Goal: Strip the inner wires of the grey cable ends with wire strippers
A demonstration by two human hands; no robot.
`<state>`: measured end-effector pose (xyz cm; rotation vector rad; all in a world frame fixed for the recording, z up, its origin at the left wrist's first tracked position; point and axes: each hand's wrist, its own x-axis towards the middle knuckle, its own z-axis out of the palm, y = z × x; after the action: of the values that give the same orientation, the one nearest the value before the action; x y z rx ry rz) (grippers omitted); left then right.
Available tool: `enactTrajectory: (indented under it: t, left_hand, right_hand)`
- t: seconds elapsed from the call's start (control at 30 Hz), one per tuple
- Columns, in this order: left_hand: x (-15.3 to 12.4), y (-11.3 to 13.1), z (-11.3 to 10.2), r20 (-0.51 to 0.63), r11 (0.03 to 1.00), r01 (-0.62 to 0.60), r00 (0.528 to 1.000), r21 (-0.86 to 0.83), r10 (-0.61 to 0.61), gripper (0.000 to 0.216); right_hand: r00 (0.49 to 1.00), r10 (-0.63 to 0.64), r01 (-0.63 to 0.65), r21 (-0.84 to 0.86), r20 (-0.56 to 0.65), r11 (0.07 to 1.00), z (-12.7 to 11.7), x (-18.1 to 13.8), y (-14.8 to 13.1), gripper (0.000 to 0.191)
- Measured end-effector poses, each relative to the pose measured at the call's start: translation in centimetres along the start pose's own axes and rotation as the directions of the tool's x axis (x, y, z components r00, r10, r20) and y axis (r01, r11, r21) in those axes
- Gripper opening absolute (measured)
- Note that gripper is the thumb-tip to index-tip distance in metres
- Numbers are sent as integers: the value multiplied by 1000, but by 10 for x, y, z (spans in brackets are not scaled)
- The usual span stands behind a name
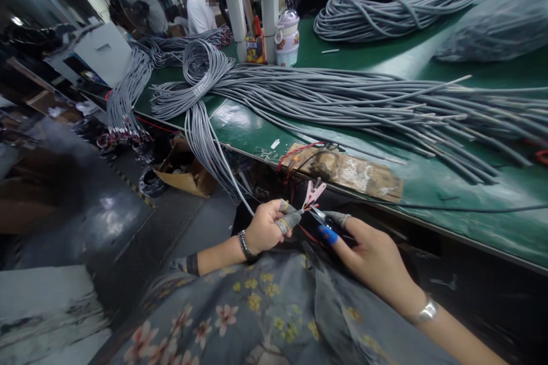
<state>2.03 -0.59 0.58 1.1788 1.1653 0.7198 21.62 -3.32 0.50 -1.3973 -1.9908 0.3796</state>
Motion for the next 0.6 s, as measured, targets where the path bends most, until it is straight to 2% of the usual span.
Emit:
enactTrajectory:
  t: [0.17, 0.27, 0.47, 0.6]
  left_hand:
    - [-1, 2, 1, -5, 1000, 8, 1000, 5, -8, 51]
    - [-1, 3, 1, -5, 1000, 14, 1000, 11, -14, 52]
    - [-3, 4, 0, 1, 1000, 21, 1000, 16, -21, 52]
    - [-3, 2, -1, 17, 999, 30, 999, 24, -31, 53]
  right_hand:
    - [999, 35, -36, 32, 32, 999, 1, -3, 4, 35]
    - [1000, 11, -11, 24, 21, 1000, 1, -4, 4, 33]
    - [983, -167, 163, -48, -72, 985, 0, -3, 3, 24]
    - [947, -304, 285, -163, -102, 944, -2, -4, 3, 29]
